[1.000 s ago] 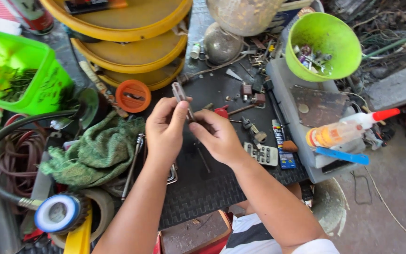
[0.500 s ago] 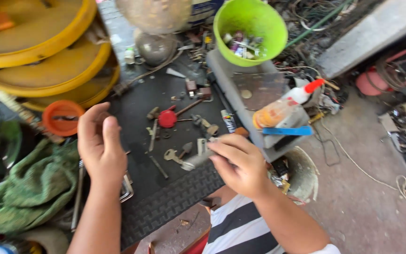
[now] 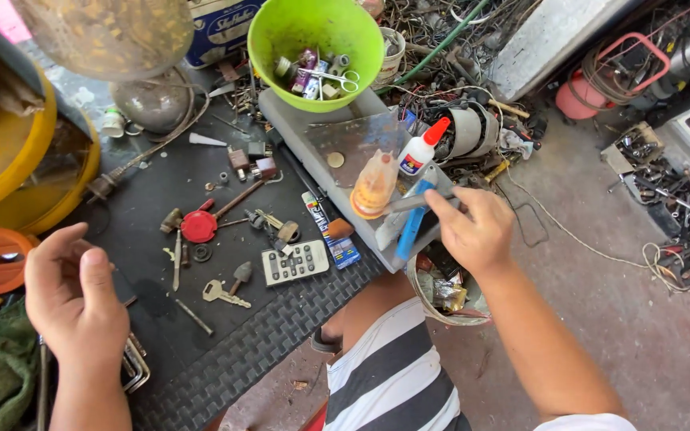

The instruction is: The person is repairing a lock cylinder by disassembling it, cleaning parts, and reassembling it using tweezers and adhesive.

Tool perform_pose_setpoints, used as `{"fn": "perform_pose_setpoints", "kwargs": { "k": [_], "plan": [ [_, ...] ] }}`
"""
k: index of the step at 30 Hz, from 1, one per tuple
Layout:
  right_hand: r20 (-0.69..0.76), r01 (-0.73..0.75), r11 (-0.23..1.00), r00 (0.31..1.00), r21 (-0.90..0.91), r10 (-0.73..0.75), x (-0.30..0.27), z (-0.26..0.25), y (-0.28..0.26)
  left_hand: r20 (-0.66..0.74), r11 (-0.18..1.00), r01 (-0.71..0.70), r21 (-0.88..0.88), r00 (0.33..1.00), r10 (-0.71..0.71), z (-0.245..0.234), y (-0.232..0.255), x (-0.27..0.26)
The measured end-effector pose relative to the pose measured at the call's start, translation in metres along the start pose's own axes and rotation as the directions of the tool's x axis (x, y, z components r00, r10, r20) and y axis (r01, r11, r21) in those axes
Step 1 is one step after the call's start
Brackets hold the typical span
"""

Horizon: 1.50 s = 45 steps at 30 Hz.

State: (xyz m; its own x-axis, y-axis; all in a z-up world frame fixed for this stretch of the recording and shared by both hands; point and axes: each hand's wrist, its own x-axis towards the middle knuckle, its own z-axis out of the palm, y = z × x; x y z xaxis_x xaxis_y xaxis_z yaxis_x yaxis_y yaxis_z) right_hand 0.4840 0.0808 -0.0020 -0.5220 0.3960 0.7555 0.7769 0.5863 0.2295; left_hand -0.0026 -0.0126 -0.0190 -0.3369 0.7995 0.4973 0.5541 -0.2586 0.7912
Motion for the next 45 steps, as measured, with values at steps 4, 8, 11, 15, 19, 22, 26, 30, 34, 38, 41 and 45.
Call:
{"fn": "perform_pose_setpoints", "kwargs": {
  "k": [4, 8, 11, 15, 19, 22, 26, 30, 34, 38, 41, 45],
  "plan": [
    [0.111, 0.073, 0.995, 0.991, 0.064, -0.08, 0.008, -0.005, 0.002, 0.016, 0.999, 0.029, 0.04, 0.999, -0.029, -0.002, 0.001, 0.001],
    [0.221, 0.112, 0.989, 0.966, 0.096, -0.131, 0.022, -0.01, -0.002, 0.029, 1.0, 0.019, 0.019, 0.999, -0.02, -0.001, -0.003, -0.001],
    [0.285, 0.155, 0.984, 0.943, 0.083, -0.173, 0.03, -0.011, -0.005, 0.044, 1.0, 0.011, 0.02, 0.999, -0.012, -0.001, -0.006, -0.001],
    [0.355, 0.179, 0.983, 0.917, 0.042, -0.182, 0.035, -0.012, -0.005, 0.056, 0.999, 0.032, 0.016, 0.998, -0.033, -0.001, -0.001, 0.001],
    [0.41, 0.158, 0.987, 0.903, -0.036, -0.129, 0.043, -0.013, -0.01, 0.068, 0.998, 0.061, 0.006, 0.996, -0.061, -0.001, 0.0, 0.0],
    [0.358, 0.056, 0.998, 0.932, 0.001, -0.053, 0.048, -0.009, -0.009, 0.09, 0.998, 0.064, 0.017, 0.994, -0.066, -0.001, 0.004, 0.001],
    [0.295, -0.174, 0.935, 0.952, 0.311, 0.079, 0.05, -0.001, -0.003, 0.077, 0.998, 0.062, 0.017, 0.995, -0.063, -0.001, 0.006, 0.001],
    [0.336, -0.316, 0.838, 0.926, 0.446, 0.171, 0.057, -0.003, -0.005, 0.066, 0.998, 0.04, 0.046, 0.997, -0.043, 0.0, 0.005, 0.002],
    [0.301, -0.307, 0.838, 0.936, 0.451, 0.181, 0.056, -0.003, -0.008, 0.047, 0.995, -0.019, 0.094, 0.999, 0.014, 0.0, 0.007, 0.005],
    [0.203, -0.133, 0.905, 0.978, 0.403, 0.054, 0.06, -0.005, -0.015, 0.048, 0.995, -0.03, 0.099, 0.999, 0.025, -0.001, 0.013, 0.008],
    [0.104, -0.081, 0.941, 0.993, 0.33, 0.049, 0.045, 0.002, -0.016, 0.024, 0.996, -0.088, 0.025, 0.996, 0.087, 0.001, 0.006, 0.011],
    [0.012, 0.032, 0.943, 0.999, 0.333, -0.038, 0.037, -0.008, -0.045, -0.001, 0.99, -0.134, -0.042, 0.991, 0.134, 0.001, 0.001, 0.014]
  ]
}}
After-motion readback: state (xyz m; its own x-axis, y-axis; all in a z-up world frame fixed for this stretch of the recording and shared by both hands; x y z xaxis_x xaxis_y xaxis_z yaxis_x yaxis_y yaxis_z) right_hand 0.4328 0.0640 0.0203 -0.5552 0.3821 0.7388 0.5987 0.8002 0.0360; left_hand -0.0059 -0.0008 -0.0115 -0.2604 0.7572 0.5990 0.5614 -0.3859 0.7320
